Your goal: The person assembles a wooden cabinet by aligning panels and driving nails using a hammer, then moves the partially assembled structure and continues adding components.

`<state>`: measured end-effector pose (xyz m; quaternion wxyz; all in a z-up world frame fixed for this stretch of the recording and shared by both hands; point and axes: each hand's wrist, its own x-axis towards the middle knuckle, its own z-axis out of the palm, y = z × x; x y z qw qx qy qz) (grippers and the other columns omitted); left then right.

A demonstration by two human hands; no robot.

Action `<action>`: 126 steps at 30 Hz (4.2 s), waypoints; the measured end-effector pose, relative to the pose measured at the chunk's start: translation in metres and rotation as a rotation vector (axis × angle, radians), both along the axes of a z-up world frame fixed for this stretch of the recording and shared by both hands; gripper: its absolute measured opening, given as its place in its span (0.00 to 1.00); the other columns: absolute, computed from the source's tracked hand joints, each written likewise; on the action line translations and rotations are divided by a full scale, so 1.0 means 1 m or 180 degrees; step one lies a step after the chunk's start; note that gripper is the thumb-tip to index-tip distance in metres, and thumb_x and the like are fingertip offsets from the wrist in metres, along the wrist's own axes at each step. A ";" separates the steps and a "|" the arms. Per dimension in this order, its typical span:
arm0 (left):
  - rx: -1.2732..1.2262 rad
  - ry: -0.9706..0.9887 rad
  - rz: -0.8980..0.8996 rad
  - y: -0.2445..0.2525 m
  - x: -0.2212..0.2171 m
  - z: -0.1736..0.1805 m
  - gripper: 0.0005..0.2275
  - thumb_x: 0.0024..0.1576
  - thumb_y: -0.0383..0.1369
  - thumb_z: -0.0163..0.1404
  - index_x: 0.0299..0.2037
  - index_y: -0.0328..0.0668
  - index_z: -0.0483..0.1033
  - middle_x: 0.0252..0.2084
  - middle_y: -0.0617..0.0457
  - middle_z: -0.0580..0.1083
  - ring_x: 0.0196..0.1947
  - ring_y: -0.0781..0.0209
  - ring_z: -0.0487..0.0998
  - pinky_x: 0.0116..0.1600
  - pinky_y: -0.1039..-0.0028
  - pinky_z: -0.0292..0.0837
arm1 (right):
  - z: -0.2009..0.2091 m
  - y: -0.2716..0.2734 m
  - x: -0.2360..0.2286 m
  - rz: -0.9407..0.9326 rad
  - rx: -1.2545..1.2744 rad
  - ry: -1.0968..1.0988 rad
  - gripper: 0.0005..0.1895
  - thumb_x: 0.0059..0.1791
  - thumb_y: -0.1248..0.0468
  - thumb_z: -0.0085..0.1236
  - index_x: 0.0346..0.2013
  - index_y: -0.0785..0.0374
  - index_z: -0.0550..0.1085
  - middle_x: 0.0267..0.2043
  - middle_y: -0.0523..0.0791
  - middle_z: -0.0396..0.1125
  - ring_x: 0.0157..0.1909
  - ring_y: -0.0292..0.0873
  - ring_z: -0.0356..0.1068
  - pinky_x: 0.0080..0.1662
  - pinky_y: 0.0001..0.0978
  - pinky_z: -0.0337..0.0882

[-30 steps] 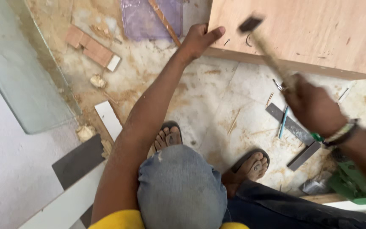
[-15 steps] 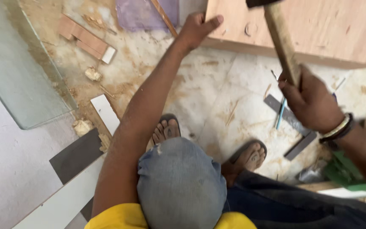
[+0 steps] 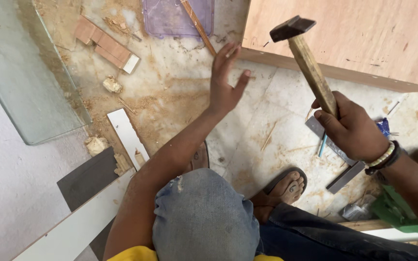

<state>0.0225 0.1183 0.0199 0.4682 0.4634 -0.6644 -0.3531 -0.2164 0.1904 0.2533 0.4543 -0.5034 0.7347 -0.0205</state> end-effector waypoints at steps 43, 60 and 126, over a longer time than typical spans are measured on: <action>0.2051 0.1107 -0.1273 -0.122 -0.024 -0.033 0.24 0.62 0.54 0.50 0.36 0.36 0.82 0.26 0.63 0.73 0.27 0.76 0.67 0.32 0.77 0.66 | -0.024 0.014 -0.051 -0.0356 -0.1252 -0.0439 0.06 0.61 0.63 0.45 0.49 0.62 0.67 0.25 0.44 0.60 0.23 0.38 0.57 0.24 0.27 0.60; 0.1656 0.0263 -0.1360 -0.097 -0.009 0.005 0.19 0.49 0.38 0.69 0.46 0.35 0.80 0.43 0.51 0.83 0.43 0.66 0.84 0.49 0.72 0.80 | -0.016 0.005 -0.006 0.0031 -0.0776 -0.0322 0.07 0.56 0.65 0.49 0.42 0.66 0.70 0.21 0.39 0.63 0.18 0.31 0.60 0.20 0.27 0.63; 0.1942 0.0557 -0.1683 -0.102 -0.007 -0.025 0.13 0.53 0.28 0.67 0.45 0.32 0.81 0.44 0.50 0.83 0.44 0.66 0.82 0.51 0.73 0.82 | -0.016 0.002 -0.057 -0.0008 -0.1254 -0.0058 0.15 0.58 0.57 0.52 0.50 0.66 0.71 0.23 0.56 0.68 0.23 0.50 0.69 0.29 0.40 0.67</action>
